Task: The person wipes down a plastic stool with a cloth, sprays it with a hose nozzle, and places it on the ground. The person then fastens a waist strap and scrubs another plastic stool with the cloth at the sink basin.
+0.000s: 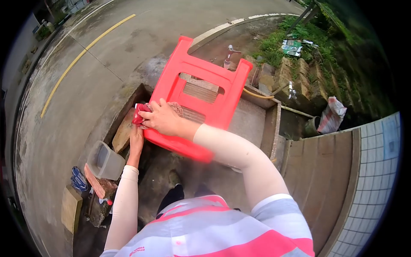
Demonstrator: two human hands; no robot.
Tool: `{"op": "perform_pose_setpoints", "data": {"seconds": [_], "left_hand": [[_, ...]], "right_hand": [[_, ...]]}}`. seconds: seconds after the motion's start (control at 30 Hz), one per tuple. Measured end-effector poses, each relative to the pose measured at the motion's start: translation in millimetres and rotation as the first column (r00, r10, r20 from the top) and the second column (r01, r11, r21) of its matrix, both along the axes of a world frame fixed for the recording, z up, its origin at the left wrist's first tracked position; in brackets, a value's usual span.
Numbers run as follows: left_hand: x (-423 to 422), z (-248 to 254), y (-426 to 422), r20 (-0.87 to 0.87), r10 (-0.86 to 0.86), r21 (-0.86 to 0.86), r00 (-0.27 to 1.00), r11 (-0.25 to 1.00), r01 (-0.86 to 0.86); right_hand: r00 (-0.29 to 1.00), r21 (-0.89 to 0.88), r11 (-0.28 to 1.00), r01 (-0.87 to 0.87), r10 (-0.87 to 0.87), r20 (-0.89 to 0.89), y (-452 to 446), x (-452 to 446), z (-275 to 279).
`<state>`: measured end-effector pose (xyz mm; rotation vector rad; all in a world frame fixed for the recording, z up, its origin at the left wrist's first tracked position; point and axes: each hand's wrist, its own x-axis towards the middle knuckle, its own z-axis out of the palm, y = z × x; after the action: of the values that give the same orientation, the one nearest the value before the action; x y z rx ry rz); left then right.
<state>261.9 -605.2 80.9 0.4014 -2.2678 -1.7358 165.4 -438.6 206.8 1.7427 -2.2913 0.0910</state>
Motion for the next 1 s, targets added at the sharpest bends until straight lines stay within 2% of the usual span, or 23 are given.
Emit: {"op": "perform_pose_setpoints", "data": {"seconds": [0.07, 0.1, 0.2, 0.27, 0.33, 0.4, 0.47, 0.5, 0.53, 0.57, 0.6, 0.67, 0.7, 0.73, 0.8, 0.83, 0.87, 0.93, 1.0], "left_hand": [[-3, 15, 3, -0.035, -0.021, -0.111, 0.999, 0.994, 0.017], [-2, 41, 11, -0.096, 0.005, -0.146, 0.995, 0.989, -0.019], [-6, 72, 50, -0.314, 0.241, -0.029, 0.918, 0.964, -0.263], [-6, 105, 83, -0.436, 0.244, 0.033, 0.866, 0.966, -0.256], [-3, 121, 99, -0.53, 0.118, -0.136, 0.84, 0.966, -0.222], [-3, 122, 105, -0.567, 0.018, -0.238, 0.823, 0.954, -0.185], [-10, 108, 109, -0.55, -0.02, -0.23, 0.835, 0.965, -0.129], [-14, 102, 111, -0.537, -0.035, -0.233, 0.843, 0.966, -0.109], [-18, 95, 113, -0.525, -0.049, -0.236, 0.85, 0.968, -0.09], [-22, 84, 111, -0.469, -0.113, -0.353, 0.876, 0.933, -0.069], [-25, 86, 116, -0.424, -0.153, -0.397, 0.893, 0.917, -0.031], [-22, 92, 126, -0.312, -0.218, -0.485, 0.924, 0.874, 0.043], [-23, 90, 134, -0.307, -0.223, -0.468, 0.925, 0.882, 0.057], [-23, 90, 140, -0.276, -0.258, -0.496, 0.926, 0.863, 0.092], [-19, 88, 145, -0.273, -0.362, -0.564, 0.891, 0.811, 0.156], [-15, 91, 147, -0.279, -0.417, -0.589, 0.865, 0.785, 0.188], [-9, 93, 147, -0.281, -0.471, -0.616, 0.836, 0.756, 0.219], [-1, 88, 145, -0.309, -0.544, -0.612, 0.78, 0.742, 0.275], [1, 77, 151, -0.356, -0.613, -0.58, 0.705, 0.737, 0.348]], "right_hand": [[1.0, 0.051, 0.999, -0.005, 0.006, -0.026, 12, 4, 4], [1.0, 0.031, 0.999, -0.014, 0.013, 0.009, 16, 2, -1], [0.999, 0.051, 0.998, -0.029, 0.027, 0.031, 24, 1, 16], [0.992, 0.123, 0.992, -0.005, -0.011, 0.125, 27, 1, 24], [0.978, 0.26, 0.965, 0.034, -0.086, 0.19, 30, 6, 53], [0.983, 0.32, 0.942, 0.103, -0.145, 0.111, 41, 23, 67], [0.983, 0.364, 0.916, 0.168, -0.182, 0.005, 60, 46, 73], [0.983, 0.271, 0.947, 0.17, -0.181, 0.015, 73, 55, 54], [0.979, 0.271, 0.946, 0.18, -0.2, 0.05, 85, 65, 42], [0.972, 0.158, 0.963, 0.217, -0.228, 0.052, 97, 73, 31], [0.967, 0.044, 0.968, 0.245, -0.248, 0.058, 110, 77, 25], [0.964, 0.117, 0.959, 0.257, -0.262, 0.032, 131, 76, 21], [0.964, 0.147, 0.954, 0.261, -0.266, 0.02, 139, 75, 22], [0.962, 0.186, 0.95, 0.249, -0.265, 0.067, 148, 71, 32], [0.962, 0.172, 0.954, 0.246, -0.262, 0.078, 168, 65, 37], [0.945, 0.09, 0.949, 0.304, -0.312, 0.102, 174, 57, 40], [0.924, 0.009, 0.933, 0.36, -0.358, 0.134, 179, 48, 42], [0.799, -0.147, 0.806, 0.573, -0.511, 0.318, 187, 21, 56], [0.743, -0.303, 0.692, 0.655, -0.518, 0.424, 200, -14, 52]]}}
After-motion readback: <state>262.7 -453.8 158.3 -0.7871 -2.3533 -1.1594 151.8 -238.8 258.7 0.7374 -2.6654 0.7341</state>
